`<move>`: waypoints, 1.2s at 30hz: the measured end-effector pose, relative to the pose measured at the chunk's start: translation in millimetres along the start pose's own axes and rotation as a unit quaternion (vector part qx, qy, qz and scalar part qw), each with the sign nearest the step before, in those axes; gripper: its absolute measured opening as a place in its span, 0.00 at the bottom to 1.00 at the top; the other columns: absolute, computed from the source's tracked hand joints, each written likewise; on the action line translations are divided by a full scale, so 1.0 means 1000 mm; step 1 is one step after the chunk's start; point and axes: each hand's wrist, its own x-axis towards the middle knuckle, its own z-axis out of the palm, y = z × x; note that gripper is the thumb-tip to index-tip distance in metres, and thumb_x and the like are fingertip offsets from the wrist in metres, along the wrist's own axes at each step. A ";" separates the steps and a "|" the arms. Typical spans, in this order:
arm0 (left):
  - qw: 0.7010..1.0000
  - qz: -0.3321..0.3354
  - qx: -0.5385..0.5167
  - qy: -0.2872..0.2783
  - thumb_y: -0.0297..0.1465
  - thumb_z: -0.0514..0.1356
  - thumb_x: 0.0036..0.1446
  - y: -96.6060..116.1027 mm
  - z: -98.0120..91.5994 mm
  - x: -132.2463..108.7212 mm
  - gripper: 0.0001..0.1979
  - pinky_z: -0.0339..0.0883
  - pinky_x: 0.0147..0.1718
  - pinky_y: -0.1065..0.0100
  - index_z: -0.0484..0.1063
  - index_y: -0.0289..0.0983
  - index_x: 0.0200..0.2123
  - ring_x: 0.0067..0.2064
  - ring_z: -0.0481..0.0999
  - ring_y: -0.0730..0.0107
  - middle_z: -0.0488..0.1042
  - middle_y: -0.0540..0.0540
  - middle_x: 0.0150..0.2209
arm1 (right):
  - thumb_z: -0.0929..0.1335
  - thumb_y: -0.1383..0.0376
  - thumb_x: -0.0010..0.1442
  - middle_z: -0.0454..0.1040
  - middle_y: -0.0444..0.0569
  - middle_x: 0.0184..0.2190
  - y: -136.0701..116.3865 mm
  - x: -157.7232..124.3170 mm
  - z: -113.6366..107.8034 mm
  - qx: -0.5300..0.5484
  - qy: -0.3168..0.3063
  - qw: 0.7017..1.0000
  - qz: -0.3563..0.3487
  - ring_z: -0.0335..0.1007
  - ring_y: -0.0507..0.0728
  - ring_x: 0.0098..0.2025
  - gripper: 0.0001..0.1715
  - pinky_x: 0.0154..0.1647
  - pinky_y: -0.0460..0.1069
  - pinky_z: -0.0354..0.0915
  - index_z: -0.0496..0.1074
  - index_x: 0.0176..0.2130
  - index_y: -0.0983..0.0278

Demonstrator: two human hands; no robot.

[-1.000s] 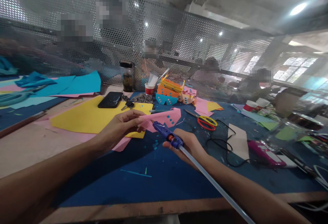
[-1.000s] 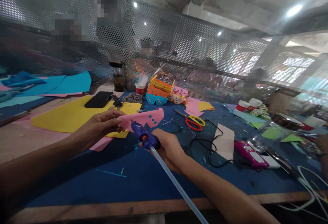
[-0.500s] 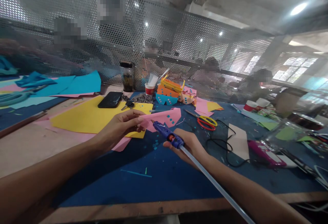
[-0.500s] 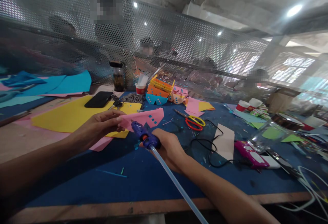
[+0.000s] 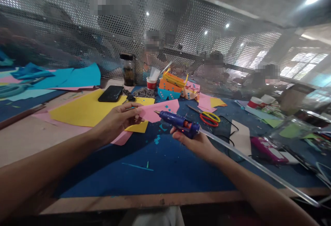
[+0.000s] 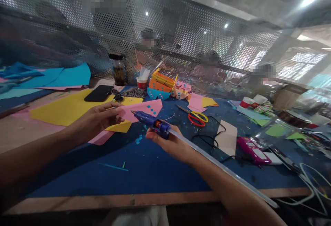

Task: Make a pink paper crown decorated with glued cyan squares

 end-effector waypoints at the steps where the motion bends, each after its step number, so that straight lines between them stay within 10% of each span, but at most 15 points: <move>1: 1.000 -0.001 -0.003 0.002 0.31 0.71 0.53 0.000 -0.002 0.001 0.12 0.71 0.34 0.73 0.77 0.37 0.40 0.30 0.75 0.76 0.77 0.51 0.31 | 0.71 0.49 0.61 0.73 0.44 0.31 0.000 0.000 -0.002 0.010 -0.013 1.000 0.007 0.64 0.49 0.28 0.20 0.29 0.45 0.62 0.76 0.41 0.64; 16: 0.998 0.032 -0.035 0.034 0.28 0.71 0.53 0.008 -0.017 0.011 0.07 0.71 0.35 0.73 0.78 0.37 0.35 0.32 0.76 0.75 0.77 0.52 0.30 | 0.72 0.53 0.60 0.75 0.46 0.31 0.014 0.013 -0.047 -0.015 -0.215 0.970 0.111 0.69 0.51 0.32 0.17 0.31 0.45 0.65 0.76 0.39 0.65; 36: 0.998 0.035 -0.043 0.031 0.28 0.71 0.53 0.007 -0.016 0.010 0.08 0.71 0.37 0.73 0.77 0.36 0.36 0.33 0.77 0.75 0.77 0.52 0.30 | 0.70 0.50 0.62 0.67 0.41 0.26 0.013 0.008 -0.056 -0.167 -0.253 0.952 0.046 0.58 0.49 0.25 0.18 0.20 0.44 0.53 0.74 0.37 0.62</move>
